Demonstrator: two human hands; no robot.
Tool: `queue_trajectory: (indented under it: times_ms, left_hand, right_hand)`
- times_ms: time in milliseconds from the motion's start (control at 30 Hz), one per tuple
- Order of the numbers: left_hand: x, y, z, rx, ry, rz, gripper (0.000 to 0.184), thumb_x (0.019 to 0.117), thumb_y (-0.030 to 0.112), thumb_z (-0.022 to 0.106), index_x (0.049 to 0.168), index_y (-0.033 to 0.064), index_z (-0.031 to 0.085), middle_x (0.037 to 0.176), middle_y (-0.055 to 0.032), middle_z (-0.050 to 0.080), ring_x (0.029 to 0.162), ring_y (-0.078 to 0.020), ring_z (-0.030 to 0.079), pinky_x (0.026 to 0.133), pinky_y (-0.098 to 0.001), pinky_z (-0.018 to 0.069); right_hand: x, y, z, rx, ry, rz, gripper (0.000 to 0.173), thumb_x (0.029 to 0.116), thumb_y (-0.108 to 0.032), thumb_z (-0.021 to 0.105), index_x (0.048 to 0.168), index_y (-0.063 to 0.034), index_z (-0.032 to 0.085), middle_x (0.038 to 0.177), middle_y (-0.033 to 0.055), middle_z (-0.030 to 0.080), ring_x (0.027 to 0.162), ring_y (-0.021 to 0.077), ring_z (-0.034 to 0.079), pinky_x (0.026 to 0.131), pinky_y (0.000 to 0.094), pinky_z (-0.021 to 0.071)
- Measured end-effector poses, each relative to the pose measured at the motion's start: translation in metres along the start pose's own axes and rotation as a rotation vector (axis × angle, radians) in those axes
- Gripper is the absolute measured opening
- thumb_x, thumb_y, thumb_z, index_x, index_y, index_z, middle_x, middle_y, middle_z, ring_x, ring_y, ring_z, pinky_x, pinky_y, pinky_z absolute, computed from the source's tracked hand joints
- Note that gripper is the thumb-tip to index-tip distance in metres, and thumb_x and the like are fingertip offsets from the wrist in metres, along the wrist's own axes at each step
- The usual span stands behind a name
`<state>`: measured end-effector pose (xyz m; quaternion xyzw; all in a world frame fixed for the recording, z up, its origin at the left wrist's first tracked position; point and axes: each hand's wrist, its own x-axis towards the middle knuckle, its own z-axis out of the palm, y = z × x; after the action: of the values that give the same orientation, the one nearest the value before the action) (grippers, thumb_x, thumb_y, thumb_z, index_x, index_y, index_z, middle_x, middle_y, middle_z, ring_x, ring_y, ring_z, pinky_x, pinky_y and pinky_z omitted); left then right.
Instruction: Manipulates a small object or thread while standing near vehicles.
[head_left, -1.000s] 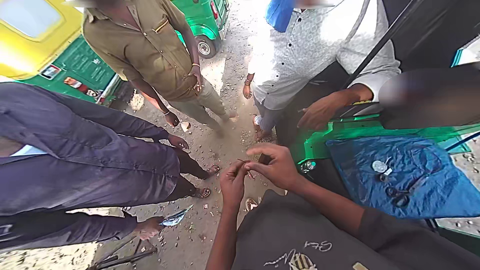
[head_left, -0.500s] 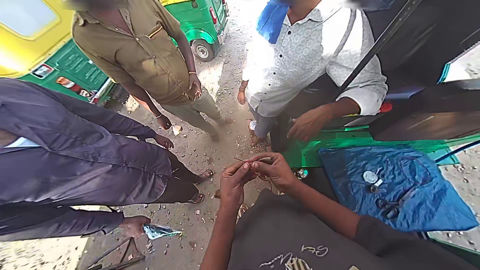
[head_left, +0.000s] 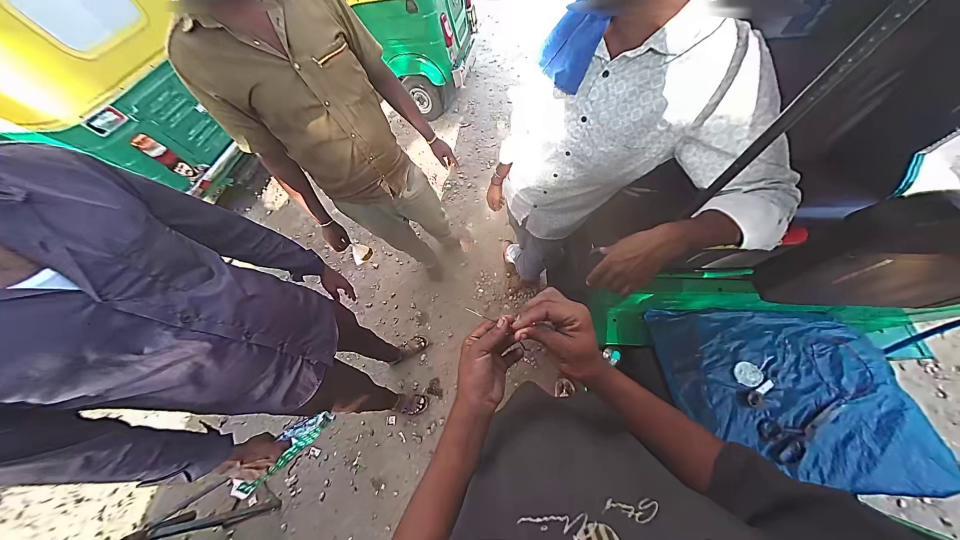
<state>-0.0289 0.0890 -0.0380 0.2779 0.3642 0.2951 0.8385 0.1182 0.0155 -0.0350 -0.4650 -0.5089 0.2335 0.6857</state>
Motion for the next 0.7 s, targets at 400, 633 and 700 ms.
queue_trajectory:
  times_ms: [400, 633, 700]
  left_hand:
    - [0.001, -0.011, -0.016, 0.055, -0.153, -0.197, 0.015, 0.0986, 0.019, 0.064, 0.101, 0.0051, 0.070, 0.088, -0.0104, 0.068, 0.067, -0.0144, 0.062, 0.054, -0.0288, 0.0507]
    - [-0.019, 0.020, -0.062, 0.968, -0.042, 0.568, 0.018, 0.0931, 0.025, 0.073, 0.107, 0.0150, 0.078, 0.087, 0.0028, 0.075, 0.068, -0.0106, 0.067, 0.063, -0.0295, 0.0587]
    - [-0.023, 0.035, -0.060, 1.000, -0.171, 0.755, 0.035, 0.0949, 0.027, 0.071, 0.127, 0.0134, 0.071, 0.099, 0.0018, 0.073, 0.073, -0.0111, 0.068, 0.064, -0.0284, 0.0609]
  right_hand:
    - [0.010, -0.005, 0.016, 0.166, 0.034, 0.035, 0.010, 0.0968, -0.006, 0.069, 0.100, 0.0028, 0.071, 0.092, 0.0119, 0.072, 0.077, 0.0161, 0.070, 0.072, 0.0332, 0.0611]
    - [-0.011, 0.008, 0.014, -0.195, -0.051, 0.179, 0.011, 0.0983, -0.017, 0.070, 0.101, -0.0075, 0.075, 0.089, 0.0000, 0.075, 0.071, 0.0084, 0.069, 0.067, 0.0280, 0.0605]
    - [-0.017, 0.008, 0.024, -0.238, -0.095, 0.187, 0.013, 0.0987, -0.020, 0.070, 0.101, -0.0088, 0.076, 0.088, -0.0013, 0.075, 0.073, 0.0060, 0.068, 0.069, 0.0268, 0.0598]
